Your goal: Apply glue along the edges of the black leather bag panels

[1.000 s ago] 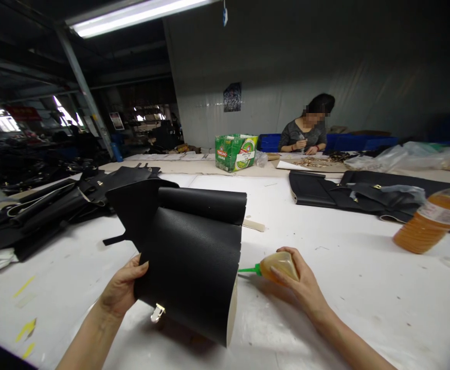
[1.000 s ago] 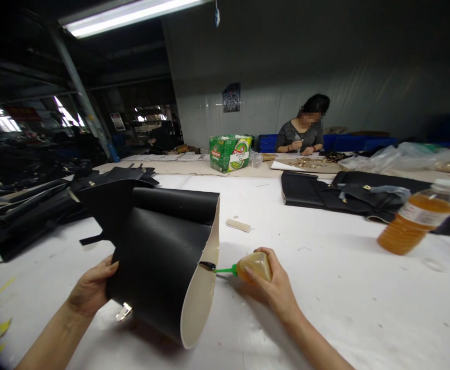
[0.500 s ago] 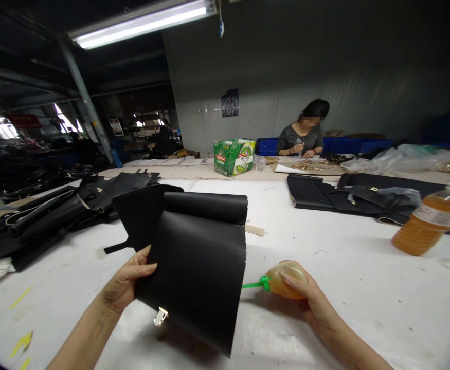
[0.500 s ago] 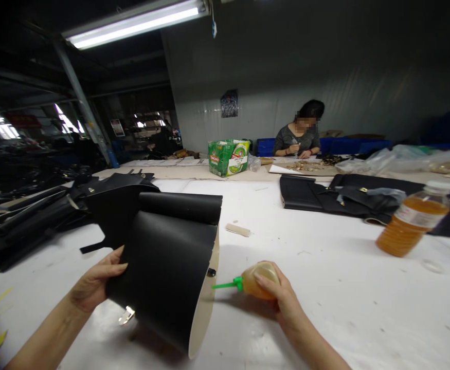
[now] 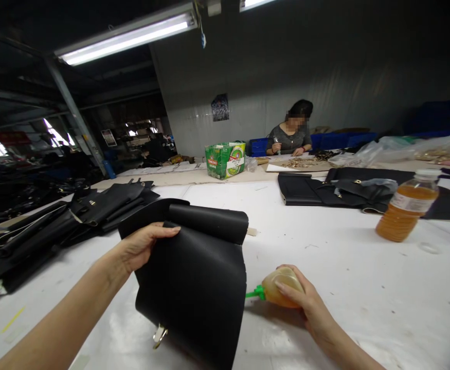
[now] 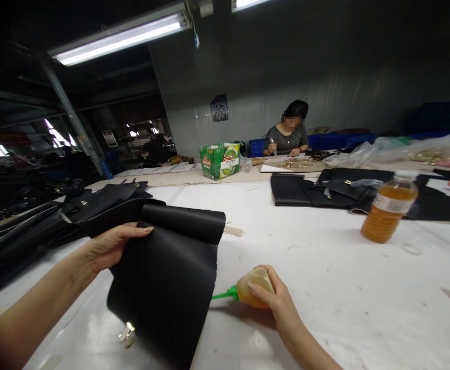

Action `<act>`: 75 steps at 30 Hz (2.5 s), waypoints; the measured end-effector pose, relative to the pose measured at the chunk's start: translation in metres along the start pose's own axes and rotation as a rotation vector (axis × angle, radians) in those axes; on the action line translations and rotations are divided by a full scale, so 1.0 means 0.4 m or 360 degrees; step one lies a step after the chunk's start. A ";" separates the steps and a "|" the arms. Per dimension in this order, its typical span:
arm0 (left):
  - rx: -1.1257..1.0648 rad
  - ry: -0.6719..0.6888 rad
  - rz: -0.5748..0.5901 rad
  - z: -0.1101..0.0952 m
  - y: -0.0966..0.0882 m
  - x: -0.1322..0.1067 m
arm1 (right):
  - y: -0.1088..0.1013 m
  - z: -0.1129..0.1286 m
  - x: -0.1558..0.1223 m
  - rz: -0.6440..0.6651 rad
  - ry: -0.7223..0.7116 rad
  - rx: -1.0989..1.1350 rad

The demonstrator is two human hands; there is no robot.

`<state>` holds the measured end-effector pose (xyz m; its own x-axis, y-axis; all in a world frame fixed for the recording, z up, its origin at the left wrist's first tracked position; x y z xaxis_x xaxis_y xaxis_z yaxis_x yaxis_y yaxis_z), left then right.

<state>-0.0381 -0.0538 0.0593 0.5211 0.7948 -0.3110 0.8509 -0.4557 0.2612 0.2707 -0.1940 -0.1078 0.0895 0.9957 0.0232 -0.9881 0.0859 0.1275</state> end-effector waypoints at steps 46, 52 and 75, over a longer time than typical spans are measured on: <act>-0.0205 0.0464 -0.0192 0.168 -0.124 -0.117 | 0.086 0.021 -0.047 0.0187 0.0039 -0.0493; -0.0200 0.0607 -0.0214 0.161 -0.113 -0.115 | 0.114 0.027 -0.092 0.0455 0.0095 -0.0438; 0.0104 0.0362 -0.0424 0.105 -0.044 -0.170 | 0.135 0.031 -0.143 0.0365 0.0066 -0.0462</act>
<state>-0.0859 -0.1167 0.0376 0.2588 0.9547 -0.1468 0.9612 -0.2395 0.1371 0.2137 -0.2468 -0.0901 -0.1376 0.9902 -0.0224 -0.9768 -0.1395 -0.1628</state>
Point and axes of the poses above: each hand's wrist, its own x-axis towards the middle knuckle, its own y-axis out of the palm, z = x × y, the point moved 2 cm from there along x, towards the middle knuckle, and after that the axes turned 11 degrees about z, right-handed, at the moved point
